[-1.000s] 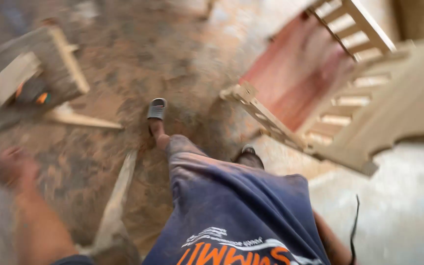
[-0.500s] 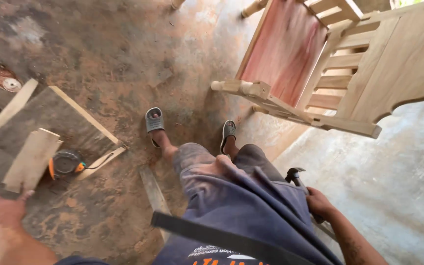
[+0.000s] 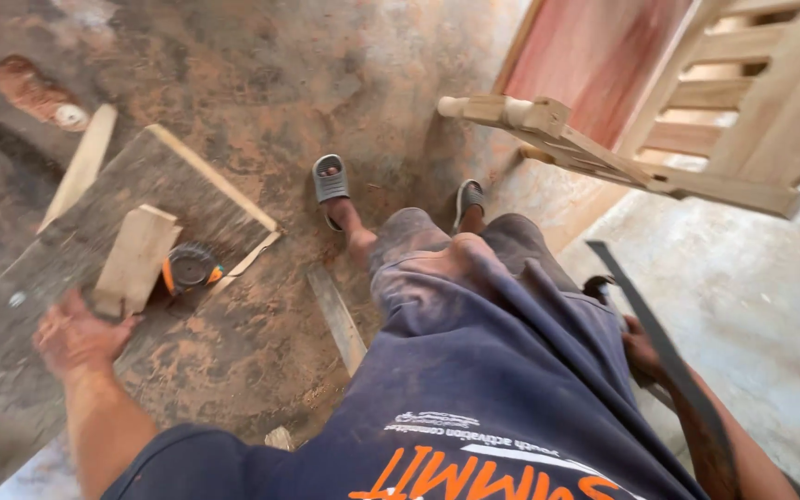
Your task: The person uses a claw hammer to drive nails into wooden chair frames, working on the chairs while they rest on the workshop floor. They reposition around the chairs, hold nails in place, and hammer them into the rails and legs of several chair frames.
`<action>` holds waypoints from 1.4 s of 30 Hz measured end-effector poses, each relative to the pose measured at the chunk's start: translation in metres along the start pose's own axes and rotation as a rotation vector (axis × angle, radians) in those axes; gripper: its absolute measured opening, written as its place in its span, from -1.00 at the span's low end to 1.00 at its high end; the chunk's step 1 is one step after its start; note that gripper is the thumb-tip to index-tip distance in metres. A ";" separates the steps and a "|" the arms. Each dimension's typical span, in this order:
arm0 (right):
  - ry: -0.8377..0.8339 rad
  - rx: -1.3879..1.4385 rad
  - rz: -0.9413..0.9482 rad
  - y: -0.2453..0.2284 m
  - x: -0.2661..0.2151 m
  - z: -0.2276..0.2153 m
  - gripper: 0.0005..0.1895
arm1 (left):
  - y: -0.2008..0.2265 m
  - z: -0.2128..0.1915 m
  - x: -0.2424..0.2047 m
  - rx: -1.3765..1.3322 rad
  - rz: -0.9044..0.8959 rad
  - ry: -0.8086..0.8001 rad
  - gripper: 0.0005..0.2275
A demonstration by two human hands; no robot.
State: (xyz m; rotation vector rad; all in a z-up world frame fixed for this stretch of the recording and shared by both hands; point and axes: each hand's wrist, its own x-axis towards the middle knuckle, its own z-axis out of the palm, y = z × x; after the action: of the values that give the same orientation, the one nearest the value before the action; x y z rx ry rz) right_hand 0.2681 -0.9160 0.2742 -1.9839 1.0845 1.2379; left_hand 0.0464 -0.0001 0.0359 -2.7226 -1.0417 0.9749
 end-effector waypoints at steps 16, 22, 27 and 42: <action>0.055 -0.161 0.066 0.001 0.022 0.028 -0.72 | -0.043 -0.083 0.037 -0.095 0.235 -0.553 -0.31; -0.033 0.237 -0.048 0.006 0.048 0.060 -0.74 | -0.022 -0.162 0.092 -0.140 0.248 -0.609 -0.46; -0.059 0.427 -0.109 0.007 0.082 0.068 -0.78 | 0.096 -0.230 0.116 -0.089 0.328 -0.575 -0.54; 0.220 1.167 -0.185 -0.186 0.136 0.068 -0.80 | 0.890 -0.376 -0.025 0.024 1.750 0.173 -0.72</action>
State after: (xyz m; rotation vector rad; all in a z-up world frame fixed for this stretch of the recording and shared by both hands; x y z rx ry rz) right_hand 0.4294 -0.8130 0.1293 -1.2342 1.2601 0.1324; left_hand 0.7669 -0.6413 0.1043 -3.0338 1.6774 0.5898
